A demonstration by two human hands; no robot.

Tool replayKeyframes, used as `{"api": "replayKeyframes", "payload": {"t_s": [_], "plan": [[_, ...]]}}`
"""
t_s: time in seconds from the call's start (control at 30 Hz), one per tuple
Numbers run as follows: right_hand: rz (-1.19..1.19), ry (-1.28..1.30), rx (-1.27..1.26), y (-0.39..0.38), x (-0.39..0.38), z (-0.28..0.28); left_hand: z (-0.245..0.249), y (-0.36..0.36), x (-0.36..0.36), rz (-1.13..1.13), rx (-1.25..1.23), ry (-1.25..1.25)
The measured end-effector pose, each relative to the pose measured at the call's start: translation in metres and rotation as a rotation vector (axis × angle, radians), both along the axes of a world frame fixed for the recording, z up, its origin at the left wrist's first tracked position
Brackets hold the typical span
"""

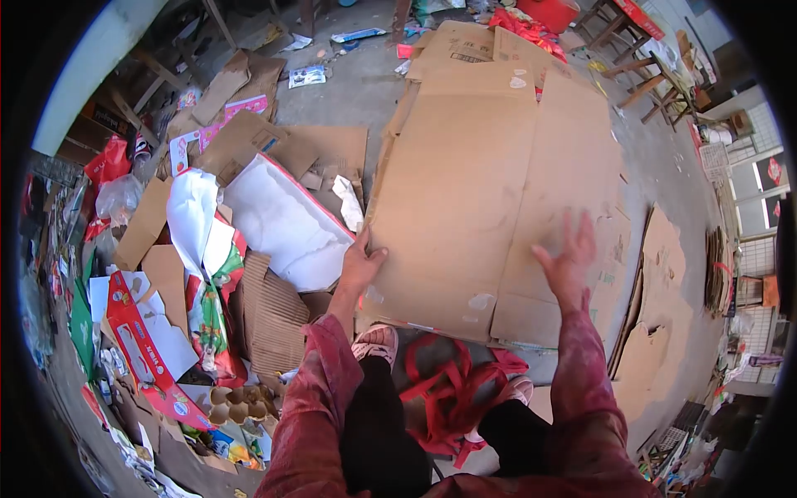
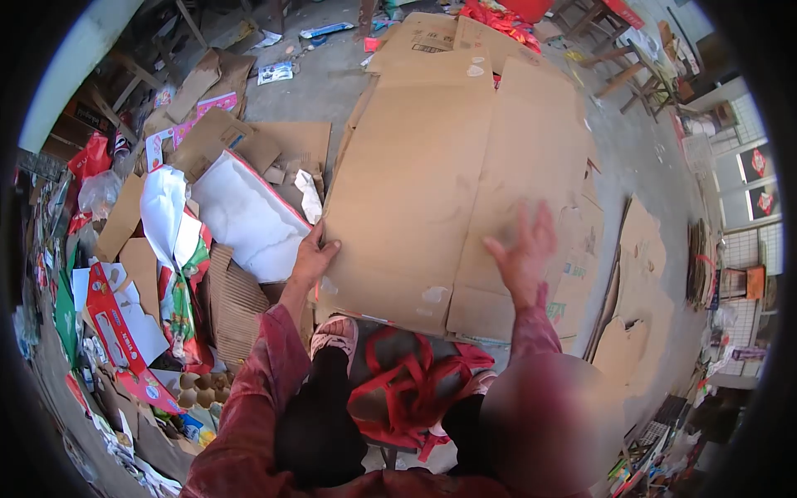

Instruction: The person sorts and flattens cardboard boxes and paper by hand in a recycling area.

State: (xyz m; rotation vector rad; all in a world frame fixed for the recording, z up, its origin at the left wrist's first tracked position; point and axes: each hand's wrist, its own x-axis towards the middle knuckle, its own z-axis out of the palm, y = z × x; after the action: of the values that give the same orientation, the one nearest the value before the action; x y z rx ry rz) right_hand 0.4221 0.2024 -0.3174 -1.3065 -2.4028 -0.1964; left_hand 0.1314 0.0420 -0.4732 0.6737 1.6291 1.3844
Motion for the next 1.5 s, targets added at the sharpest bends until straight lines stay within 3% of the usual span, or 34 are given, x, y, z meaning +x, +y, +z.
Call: {"api": "replayKeyframes", "payload": {"t_s": [0.13, 0.2, 0.3, 0.4, 0.53, 0.57, 0.63, 0.77, 0.9, 0.97, 1.1, 1.17, 1.3, 1.43, 1.5], "plan": [[0.057, -0.034, -0.106, 0.042, -0.073, -0.018, -0.004, -0.001, -0.001, 0.003, 0.059, -0.004], [-0.111, -0.201, -0.342, 0.059, -0.104, -0.025, -0.006, -0.001, -0.001, -0.015, 0.058, -0.015], [-0.133, -0.292, -0.568, 0.075, -0.115, -0.046, -0.002, 0.0, 0.001, 0.012, 0.019, -0.062], [-0.096, -0.252, -0.464, 0.073, -0.108, -0.062, -0.016, 0.0, 0.003, 0.034, 0.065, 0.075], [-0.146, -0.325, -0.403, 0.085, -0.103, -0.066, -0.004, -0.003, 0.009, 0.06, 0.118, 0.039], [-0.136, -0.335, -0.406, 0.08, -0.11, -0.076, -0.01, -0.013, 0.014, 0.122, 0.018, 0.538], [-0.151, -0.385, -0.435, 0.077, -0.114, -0.068, 0.007, -0.021, 0.021, 0.04, -0.082, 0.863], [-0.128, -0.355, -0.416, 0.076, -0.111, -0.079, -0.016, -0.022, 0.03, -0.101, -0.272, 0.958], [-0.134, -0.326, -0.435, 0.076, -0.109, -0.08, -0.009, -0.024, 0.027, -0.1, -0.269, 0.895], [-0.115, -0.291, -0.44, 0.081, -0.108, -0.082, -0.008, -0.036, 0.016, 0.078, -0.136, 0.928], [-0.121, -0.286, -0.433, 0.077, -0.108, -0.084, -0.018, -0.074, -0.032, 0.414, -0.371, 1.166], [-0.124, -0.273, -0.428, 0.079, -0.109, -0.083, -0.037, -0.092, -0.05, 0.528, -0.421, 1.041], [-0.143, -0.305, -0.448, 0.078, -0.111, -0.079, -0.018, -0.092, -0.053, 0.575, -0.544, 1.002], [-0.153, -0.318, -0.442, 0.079, -0.11, -0.082, -0.022, -0.095, -0.065, 0.642, -0.515, 0.947], [-0.151, -0.313, -0.436, 0.079, -0.109, -0.084, -0.013, -0.093, -0.065, 0.683, -0.495, 0.784]]}}
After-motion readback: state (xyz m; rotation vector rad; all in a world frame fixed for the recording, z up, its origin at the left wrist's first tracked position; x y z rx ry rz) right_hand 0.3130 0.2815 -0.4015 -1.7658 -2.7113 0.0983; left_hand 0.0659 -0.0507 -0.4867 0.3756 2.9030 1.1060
